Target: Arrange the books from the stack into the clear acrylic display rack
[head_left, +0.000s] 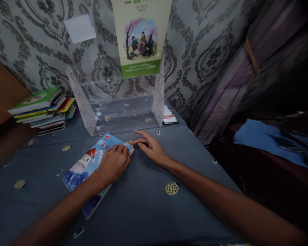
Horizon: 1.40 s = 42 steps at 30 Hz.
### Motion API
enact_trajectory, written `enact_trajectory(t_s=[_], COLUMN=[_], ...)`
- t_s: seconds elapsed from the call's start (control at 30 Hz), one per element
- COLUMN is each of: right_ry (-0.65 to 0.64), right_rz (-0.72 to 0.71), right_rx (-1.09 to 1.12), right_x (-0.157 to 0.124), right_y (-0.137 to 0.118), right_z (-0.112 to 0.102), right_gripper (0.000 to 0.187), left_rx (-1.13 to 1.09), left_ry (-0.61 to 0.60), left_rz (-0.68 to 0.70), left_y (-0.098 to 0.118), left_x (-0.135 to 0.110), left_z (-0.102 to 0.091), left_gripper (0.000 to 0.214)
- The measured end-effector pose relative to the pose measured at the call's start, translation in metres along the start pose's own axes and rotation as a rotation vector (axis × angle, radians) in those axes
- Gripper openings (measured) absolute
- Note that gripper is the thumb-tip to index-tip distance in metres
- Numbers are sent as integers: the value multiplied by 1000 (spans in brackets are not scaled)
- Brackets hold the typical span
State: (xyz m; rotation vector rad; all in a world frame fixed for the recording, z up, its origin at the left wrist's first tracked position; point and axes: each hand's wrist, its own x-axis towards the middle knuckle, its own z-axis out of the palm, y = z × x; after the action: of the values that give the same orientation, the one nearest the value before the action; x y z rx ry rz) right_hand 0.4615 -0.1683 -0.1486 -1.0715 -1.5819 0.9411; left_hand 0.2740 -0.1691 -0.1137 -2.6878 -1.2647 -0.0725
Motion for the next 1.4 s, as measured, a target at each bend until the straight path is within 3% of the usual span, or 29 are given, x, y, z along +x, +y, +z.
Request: enact_trajectory(t_s=[0.4,0.83,1.4], right_ry=[1,-14,-16], right_rz=[-15,-3,6], right_rx=[-15,-19,-15], right_x=[-1,-2,-2], right_y=[1,-1,0], right_z=[1,1,0], right_gripper=[51,48,45], left_rx=[34,55,52], left_ry=[-50,8,-29], left_rz=[2,22,39], left_y=[1,1,0], left_x=[0,-2,-2], left_z=[-3,3,-8], left_gripper=[34,31,29])
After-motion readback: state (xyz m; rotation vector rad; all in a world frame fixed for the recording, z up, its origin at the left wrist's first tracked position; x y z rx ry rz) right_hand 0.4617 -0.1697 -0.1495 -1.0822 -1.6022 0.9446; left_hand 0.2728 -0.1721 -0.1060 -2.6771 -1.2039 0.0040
